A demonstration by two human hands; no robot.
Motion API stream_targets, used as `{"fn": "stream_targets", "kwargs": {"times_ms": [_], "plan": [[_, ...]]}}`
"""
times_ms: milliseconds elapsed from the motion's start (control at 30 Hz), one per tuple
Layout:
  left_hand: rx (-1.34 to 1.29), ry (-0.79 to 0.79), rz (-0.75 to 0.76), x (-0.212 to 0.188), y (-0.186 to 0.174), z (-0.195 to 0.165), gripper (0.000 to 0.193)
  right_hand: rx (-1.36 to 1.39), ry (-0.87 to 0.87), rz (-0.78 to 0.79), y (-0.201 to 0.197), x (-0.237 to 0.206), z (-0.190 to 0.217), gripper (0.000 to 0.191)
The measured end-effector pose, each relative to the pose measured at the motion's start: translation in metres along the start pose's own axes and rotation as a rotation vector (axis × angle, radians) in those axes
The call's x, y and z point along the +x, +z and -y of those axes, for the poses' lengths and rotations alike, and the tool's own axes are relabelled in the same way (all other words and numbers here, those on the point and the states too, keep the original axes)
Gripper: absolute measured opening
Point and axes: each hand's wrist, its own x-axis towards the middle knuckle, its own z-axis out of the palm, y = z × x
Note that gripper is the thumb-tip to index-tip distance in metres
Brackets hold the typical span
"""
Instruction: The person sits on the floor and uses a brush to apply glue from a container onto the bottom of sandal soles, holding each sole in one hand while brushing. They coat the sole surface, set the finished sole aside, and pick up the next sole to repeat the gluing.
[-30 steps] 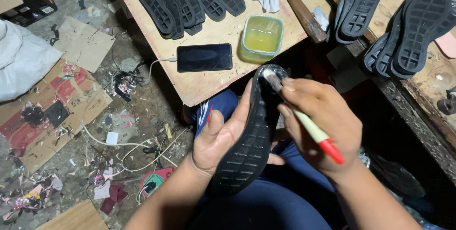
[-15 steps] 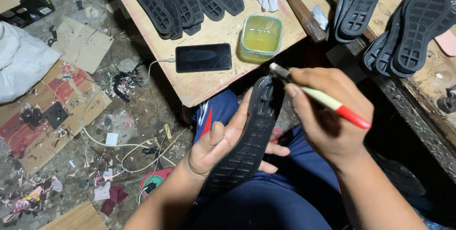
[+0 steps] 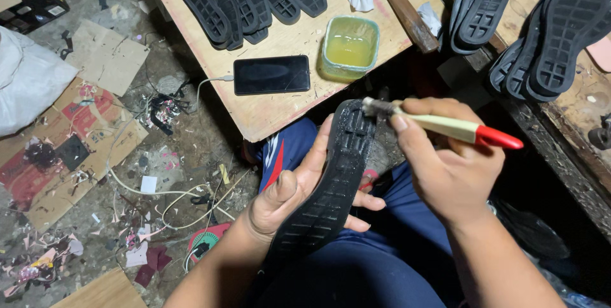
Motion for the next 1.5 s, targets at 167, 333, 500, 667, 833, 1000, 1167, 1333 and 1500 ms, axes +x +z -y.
{"fn": "stream_targets", "kwargs": {"times_ms": [167,333,500,667,833,1000,1167,1333,1500], "plan": [[-0.037,0.015,-0.04,-0.001,-0.002,0.002,0.118,0.135,0.119,-0.049,-0.004,-0.001,-0.002,0.014],[-0.042,0.016,-0.038,-0.003,-0.002,0.003,0.117,-0.134,0.033,0.044,-0.01,0.0,0.001,0.013],[-0.047,0.019,-0.041,-0.002,-0.001,0.003,0.113,0.027,-0.135,0.185,-0.019,0.005,0.001,0.016],[-0.071,0.073,-0.026,-0.003,-0.001,0.001,0.113,-0.046,-0.141,0.316,-0.021,-0.007,0.003,0.016],[-0.05,0.04,-0.051,-0.003,-0.005,0.0,0.112,-0.025,-0.112,0.345,-0.022,-0.015,0.005,0.018],[-0.095,-0.013,-0.001,-0.004,-0.007,0.004,0.111,-0.106,-0.138,0.151,-0.021,0.006,0.003,0.015],[-0.13,0.017,-0.031,-0.007,-0.009,0.002,0.111,0.218,0.116,0.014,-0.012,0.005,0.004,0.016],[-0.086,0.053,-0.032,-0.01,-0.012,-0.008,0.111,-0.119,-0.119,0.111,-0.012,0.034,-0.039,0.01],[-0.071,0.101,-0.075,-0.017,-0.01,-0.014,0.111,-0.269,-0.005,0.212,0.016,0.089,-0.109,0.02]]}}
